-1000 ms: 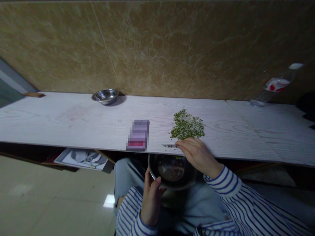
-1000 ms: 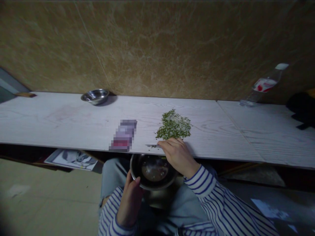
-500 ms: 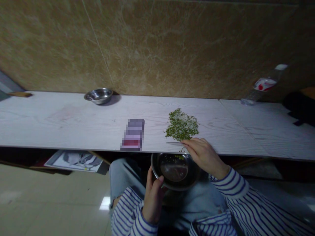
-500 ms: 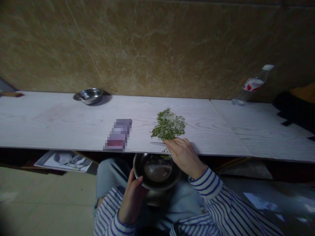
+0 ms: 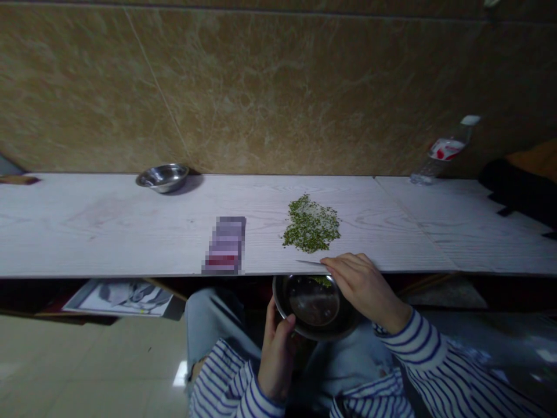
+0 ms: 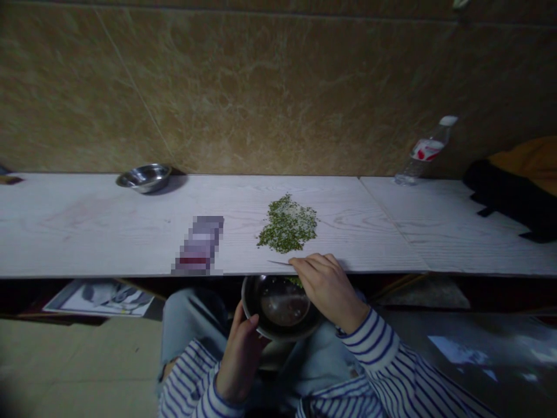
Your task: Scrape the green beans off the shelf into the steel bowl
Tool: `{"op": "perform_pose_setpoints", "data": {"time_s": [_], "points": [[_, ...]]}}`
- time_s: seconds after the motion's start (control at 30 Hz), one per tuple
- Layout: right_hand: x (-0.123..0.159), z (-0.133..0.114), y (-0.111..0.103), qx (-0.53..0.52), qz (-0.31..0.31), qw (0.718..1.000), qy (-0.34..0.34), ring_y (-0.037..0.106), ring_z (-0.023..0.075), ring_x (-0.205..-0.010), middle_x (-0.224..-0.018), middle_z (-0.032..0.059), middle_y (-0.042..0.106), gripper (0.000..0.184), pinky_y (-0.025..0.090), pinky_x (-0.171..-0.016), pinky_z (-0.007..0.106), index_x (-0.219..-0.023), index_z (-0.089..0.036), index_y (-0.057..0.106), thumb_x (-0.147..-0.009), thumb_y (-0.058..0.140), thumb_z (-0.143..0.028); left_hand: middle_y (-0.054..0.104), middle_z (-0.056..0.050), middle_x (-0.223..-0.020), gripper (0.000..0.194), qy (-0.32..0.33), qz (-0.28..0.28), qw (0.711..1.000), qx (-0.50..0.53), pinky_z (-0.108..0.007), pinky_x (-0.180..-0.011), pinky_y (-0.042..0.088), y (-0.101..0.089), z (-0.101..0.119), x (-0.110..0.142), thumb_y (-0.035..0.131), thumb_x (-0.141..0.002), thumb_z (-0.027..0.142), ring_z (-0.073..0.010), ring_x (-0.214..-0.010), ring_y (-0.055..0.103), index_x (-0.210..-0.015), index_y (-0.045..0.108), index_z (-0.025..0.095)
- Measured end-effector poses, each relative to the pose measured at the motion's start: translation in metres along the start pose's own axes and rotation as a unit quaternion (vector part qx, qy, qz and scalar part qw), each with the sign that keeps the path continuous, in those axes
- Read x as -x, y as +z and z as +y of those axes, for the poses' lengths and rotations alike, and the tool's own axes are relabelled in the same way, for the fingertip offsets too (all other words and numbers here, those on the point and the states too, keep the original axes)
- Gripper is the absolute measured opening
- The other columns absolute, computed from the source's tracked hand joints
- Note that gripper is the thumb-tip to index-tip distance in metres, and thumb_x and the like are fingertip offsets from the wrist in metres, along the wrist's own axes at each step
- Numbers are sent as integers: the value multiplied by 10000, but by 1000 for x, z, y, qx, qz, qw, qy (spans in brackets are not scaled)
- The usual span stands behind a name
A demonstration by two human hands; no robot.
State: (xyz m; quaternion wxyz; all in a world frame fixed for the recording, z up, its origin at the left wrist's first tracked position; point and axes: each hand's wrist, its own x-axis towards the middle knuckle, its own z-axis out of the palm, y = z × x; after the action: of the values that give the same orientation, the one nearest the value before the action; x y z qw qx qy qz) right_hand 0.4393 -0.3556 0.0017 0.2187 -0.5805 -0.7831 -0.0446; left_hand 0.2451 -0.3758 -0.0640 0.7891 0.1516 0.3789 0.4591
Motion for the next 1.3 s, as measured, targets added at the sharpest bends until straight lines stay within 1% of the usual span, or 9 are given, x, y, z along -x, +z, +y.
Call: {"op": "perform_pose_setpoints", "data": {"time_s": [0.1, 0.27, 0.4, 0.47, 0.67, 0.83, 0.93, 1.1, 1.3], "points": [[2, 0, -1, -3, 2, 1000, -5, 607, 184, -908, -982, 80, 696, 267, 418, -773, 349, -1112, -179, 610, -947, 402, -208, 592, -77, -1286, 633, 5, -2, 1000, 0, -409, -870, 495, 0, -1, 0, 661, -736, 284, -288, -1151, 554, -1330, 445, 308], [-5, 21, -1, 35, 55, 996, 63, 619, 192, -887, -981, 79, 697, 265, 426, -773, 346, -1106, -179, 614, -943, 411, -227, 605, -75, -1268, 661, -2, 7, 1000, 4, -414, -906, 472, -1, -2, -1, 662, -735, 282, -278, -1150, 556, -1350, 423, 314], [-15, 32, 1, 56, 48, 993, 88, 624, 202, -907, -978, 90, 700, 264, 429, -782, 345, -1106, -176, 614, -941, 414, -229, 576, -74, -1304, 637, -6, -6, 1000, 7, -421, -922, 460, 0, -3, -2, 629, -769, 270, -273, -1167, 543, -1362, 401, 320], [-18, 31, 2, 60, 39, 994, 87, 627, 199, -893, -960, 89, 703, 265, 431, -769, 341, -1108, -175, 613, -938, 416, -224, 579, -73, -1299, 623, -2, -11, 1000, 5, -419, -916, 463, 0, -3, -3, 627, -771, 270, -273, -1156, 550, -1354, 413, 322], [-12, 22, 2, 51, 30, 997, 58, 624, 190, -882, -984, 80, 703, 260, 424, -763, 339, -1097, -190, 616, -937, 413, -211, 616, -66, -1248, 663, -3, 7, 1000, -9, -399, -888, 481, 0, -2, -3, 668, -733, 292, -270, -1137, 563, -1349, 428, 335], [-6, 13, -6, 21, 10, 999, 41, 608, 190, -900, -975, 68, 703, 260, 409, -767, 342, -1107, -188, 608, -946, 405, -206, 624, -74, -1229, 661, -9, -1, 1000, -3, -417, -888, 478, 3, -1, -3, 649, -750, 276, -268, -1100, 586, -1363, 404, 321], [-2, 13, -10, 8, 3, 999, 33, 608, 193, -900, -971, 70, 702, 269, 413, -768, 348, -1108, -189, 610, -949, 394, -210, 608, -77, -1249, 636, -5, -3, 1000, -6, -407, -873, 486, 4, 0, -3, 630, -761, 264, -267, -1110, 578, -1355, 407, 309], [6, 21, -12, 21, 23, 997, 67, 615, 197, -875, -971, 77, 693, 265, 428, -768, 347, -1101, -191, 614, -942, 406, -231, 553, -75, -1327, 600, -2, -1, 1000, -23, -376, -832, 501, 4, 1, -2, 620, -770, 276, -277, -1154, 547, -1336, 424, 310], [15, 23, -10, 22, 17, 997, 73, 617, 199, -868, -959, 75, 693, 257, 428, -760, 343, -1097, -185, 617, -936, 421, -224, 580, -77, -1292, 654, -7, 6, 1000, -17, -383, -862, 487, 2, 1, -4, 630, -759, 276, -267, -1126, 567, -1365, 388, 313]]}}
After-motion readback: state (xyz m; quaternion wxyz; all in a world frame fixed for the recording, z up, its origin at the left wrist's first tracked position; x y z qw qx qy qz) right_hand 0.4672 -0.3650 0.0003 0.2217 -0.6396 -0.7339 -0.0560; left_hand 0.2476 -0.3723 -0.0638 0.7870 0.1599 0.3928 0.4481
